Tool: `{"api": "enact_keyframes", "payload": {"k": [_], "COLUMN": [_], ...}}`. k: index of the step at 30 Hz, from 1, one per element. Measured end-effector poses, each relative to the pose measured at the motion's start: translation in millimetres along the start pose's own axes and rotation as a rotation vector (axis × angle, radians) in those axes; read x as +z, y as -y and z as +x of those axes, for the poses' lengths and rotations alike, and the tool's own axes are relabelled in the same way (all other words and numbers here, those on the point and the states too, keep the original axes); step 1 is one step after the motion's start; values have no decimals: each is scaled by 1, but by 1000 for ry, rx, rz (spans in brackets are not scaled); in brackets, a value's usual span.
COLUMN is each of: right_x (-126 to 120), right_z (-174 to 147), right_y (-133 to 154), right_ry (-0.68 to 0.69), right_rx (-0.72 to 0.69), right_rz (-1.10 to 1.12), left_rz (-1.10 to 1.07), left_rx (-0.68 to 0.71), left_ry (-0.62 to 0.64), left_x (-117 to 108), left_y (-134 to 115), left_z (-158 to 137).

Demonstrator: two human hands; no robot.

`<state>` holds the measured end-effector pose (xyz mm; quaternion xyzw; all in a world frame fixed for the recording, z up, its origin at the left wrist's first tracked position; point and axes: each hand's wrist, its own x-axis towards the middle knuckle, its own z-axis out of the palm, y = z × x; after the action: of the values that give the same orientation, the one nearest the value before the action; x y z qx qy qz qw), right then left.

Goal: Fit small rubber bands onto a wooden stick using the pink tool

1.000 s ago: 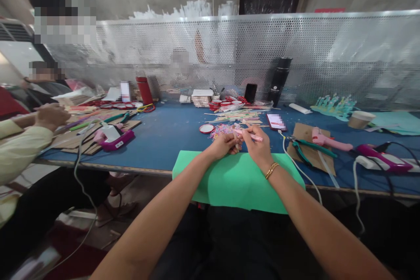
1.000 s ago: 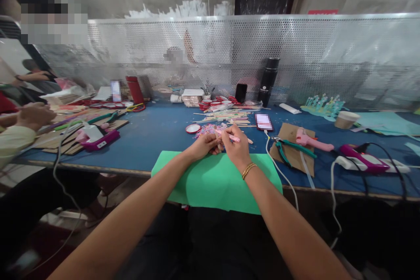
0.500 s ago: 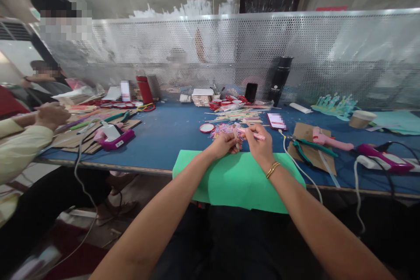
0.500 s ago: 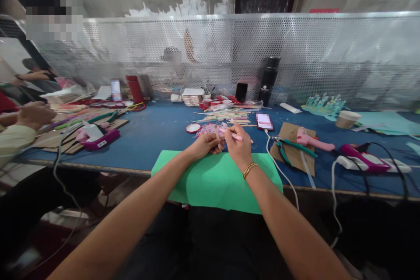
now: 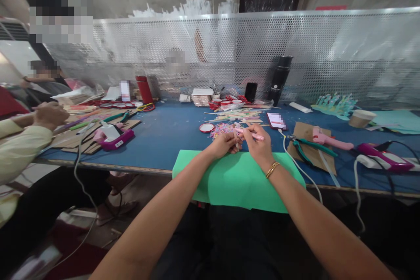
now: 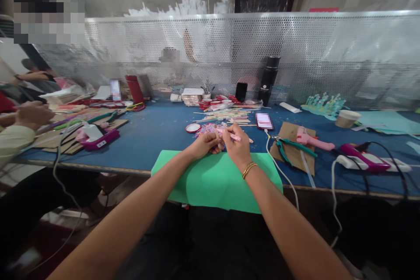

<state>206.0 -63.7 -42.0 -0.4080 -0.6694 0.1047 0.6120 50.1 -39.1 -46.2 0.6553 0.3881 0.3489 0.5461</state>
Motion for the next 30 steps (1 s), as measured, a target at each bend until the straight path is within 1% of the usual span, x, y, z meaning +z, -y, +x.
{"api": "enact_keyframes", "payload": {"k": [4, 10, 16, 22, 27, 30], "right_x": [0, -1, 1, -1, 0, 0], "right_z": [0, 0, 0, 0, 0, 0], "right_y": [0, 0, 0, 0, 1, -2], "right_ry": [31, -30, 27, -39, 9, -20], "right_rx": [1, -10, -4, -9, -6, -4], "right_rz": [1, -18, 19, -23, 14, -4], "left_rz": [4, 2, -4, -8, -11, -3], "left_rx": [4, -3, 3, -15, -10, -15], "left_ry": [12, -5, 14, -6, -1, -6], "left_x": [0, 0, 0, 0, 0, 0], "left_y": [-1, 0, 1, 0, 1, 1], "left_z": [0, 0, 0, 0, 1, 1]}}
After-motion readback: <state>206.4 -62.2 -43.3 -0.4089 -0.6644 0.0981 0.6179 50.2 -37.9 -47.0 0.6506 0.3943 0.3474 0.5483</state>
